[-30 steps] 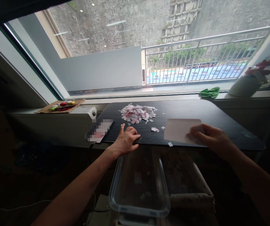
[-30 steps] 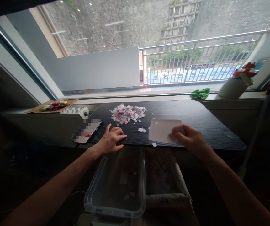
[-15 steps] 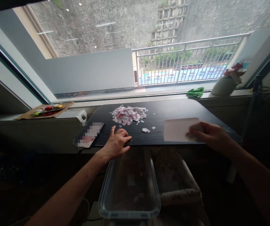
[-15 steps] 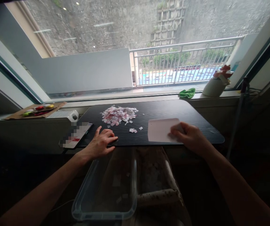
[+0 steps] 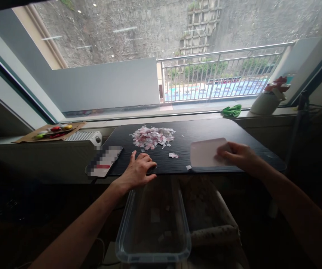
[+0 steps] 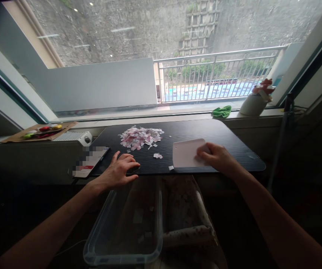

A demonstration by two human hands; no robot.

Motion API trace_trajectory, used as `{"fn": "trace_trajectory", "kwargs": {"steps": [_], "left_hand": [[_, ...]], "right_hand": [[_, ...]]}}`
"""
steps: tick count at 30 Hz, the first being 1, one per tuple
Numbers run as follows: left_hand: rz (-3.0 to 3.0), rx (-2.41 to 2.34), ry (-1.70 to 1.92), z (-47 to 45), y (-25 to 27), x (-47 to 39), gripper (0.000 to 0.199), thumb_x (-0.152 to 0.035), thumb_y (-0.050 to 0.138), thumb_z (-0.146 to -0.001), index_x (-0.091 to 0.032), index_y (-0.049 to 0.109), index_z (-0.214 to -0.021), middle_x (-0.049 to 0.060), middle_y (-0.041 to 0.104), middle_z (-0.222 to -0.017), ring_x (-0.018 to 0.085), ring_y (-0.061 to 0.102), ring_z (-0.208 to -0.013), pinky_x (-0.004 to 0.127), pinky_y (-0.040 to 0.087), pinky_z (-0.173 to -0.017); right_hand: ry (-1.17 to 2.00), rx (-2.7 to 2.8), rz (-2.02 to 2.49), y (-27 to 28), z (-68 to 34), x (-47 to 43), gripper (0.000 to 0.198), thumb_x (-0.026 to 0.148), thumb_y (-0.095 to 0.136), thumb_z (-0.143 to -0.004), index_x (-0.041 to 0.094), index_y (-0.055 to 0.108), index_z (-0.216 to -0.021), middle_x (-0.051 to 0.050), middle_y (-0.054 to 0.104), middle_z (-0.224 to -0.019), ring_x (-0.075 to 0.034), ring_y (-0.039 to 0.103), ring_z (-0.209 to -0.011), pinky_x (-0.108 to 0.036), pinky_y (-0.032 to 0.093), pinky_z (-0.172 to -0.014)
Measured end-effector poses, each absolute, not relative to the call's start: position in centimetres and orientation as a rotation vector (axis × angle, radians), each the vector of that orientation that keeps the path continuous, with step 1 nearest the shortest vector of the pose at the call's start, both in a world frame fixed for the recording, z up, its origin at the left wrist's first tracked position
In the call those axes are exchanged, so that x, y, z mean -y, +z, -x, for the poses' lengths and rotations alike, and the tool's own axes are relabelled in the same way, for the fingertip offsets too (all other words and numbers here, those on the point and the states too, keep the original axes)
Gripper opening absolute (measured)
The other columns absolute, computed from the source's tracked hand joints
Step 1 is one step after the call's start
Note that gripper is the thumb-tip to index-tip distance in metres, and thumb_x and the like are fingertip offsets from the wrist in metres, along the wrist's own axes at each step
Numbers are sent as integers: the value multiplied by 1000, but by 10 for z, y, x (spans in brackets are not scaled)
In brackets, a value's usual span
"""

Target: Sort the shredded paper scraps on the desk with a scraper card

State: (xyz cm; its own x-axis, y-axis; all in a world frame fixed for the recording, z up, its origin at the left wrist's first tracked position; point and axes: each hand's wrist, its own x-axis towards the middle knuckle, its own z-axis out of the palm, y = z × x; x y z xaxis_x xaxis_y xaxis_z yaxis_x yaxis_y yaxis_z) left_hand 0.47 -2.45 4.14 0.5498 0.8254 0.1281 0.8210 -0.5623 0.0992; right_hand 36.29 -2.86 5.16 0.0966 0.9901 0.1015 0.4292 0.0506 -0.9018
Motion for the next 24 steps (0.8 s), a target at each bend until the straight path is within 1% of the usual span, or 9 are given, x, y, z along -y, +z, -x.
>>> {"fn": "trace_trajectory", "kwargs": {"steps": [4,7,9,11,17,21,24], "left_hand": [[-2670,-1465,281,-9,50,23,42,-35,67,-76,-23,60,-116,8,64,-113,27,48,-121,67,13,-112],[-2661,-1489,247,-9,50,22,42,-34,67,-75,-23,61,-115,7,64,-112,27,49,-120,66,12,-112],[-2666,-1498,217,-9,48,22,40,-32,66,-76,-23,61,-114,7,64,-110,27,50,-118,67,12,-112],[-2675,-1506,209,-9,46,22,39,-30,66,-76,-23,61,-114,7,64,-111,27,51,-117,67,12,-112],[-2703,-1491,243,-8,41,22,38,-28,65,-76,-24,61,-113,6,64,-111,26,53,-114,67,13,-112],[-2702,-1502,234,-8,41,22,40,-28,65,-76,-23,60,-115,7,64,-114,26,52,-116,67,12,-112],[-2696,-1509,218,-9,42,23,41,-27,65,-76,-23,59,-117,8,63,-116,27,52,-117,67,12,-112]], "right_hand": [[939,1325,1527,47,-367,23,18,32,71,-66,19,69,-78,-2,71,-70,-16,64,-60,-25,49,-53],[1058,1218,1533,42,-359,16,12,25,70,-66,19,68,-75,-2,72,-72,-15,65,-62,-24,51,-58],[1125,1187,1520,39,-355,15,11,23,71,-65,18,68,-75,-2,73,-73,-15,65,-63,-24,51,-60],[1177,1186,1499,38,-353,16,14,24,72,-64,18,69,-75,-2,73,-73,-15,65,-64,-24,51,-61],[1267,1249,1464,42,-352,24,30,35,79,-57,17,70,-79,-4,75,-78,-18,67,-68,-26,53,-63],[1295,1247,1469,47,-358,27,30,34,81,-54,18,70,-78,-3,75,-76,-17,67,-66,-25,54,-63],[1243,1243,1462,48,-358,25,28,34,78,-58,19,70,-79,-4,75,-75,-17,67,-63,-26,54,-59]]}}
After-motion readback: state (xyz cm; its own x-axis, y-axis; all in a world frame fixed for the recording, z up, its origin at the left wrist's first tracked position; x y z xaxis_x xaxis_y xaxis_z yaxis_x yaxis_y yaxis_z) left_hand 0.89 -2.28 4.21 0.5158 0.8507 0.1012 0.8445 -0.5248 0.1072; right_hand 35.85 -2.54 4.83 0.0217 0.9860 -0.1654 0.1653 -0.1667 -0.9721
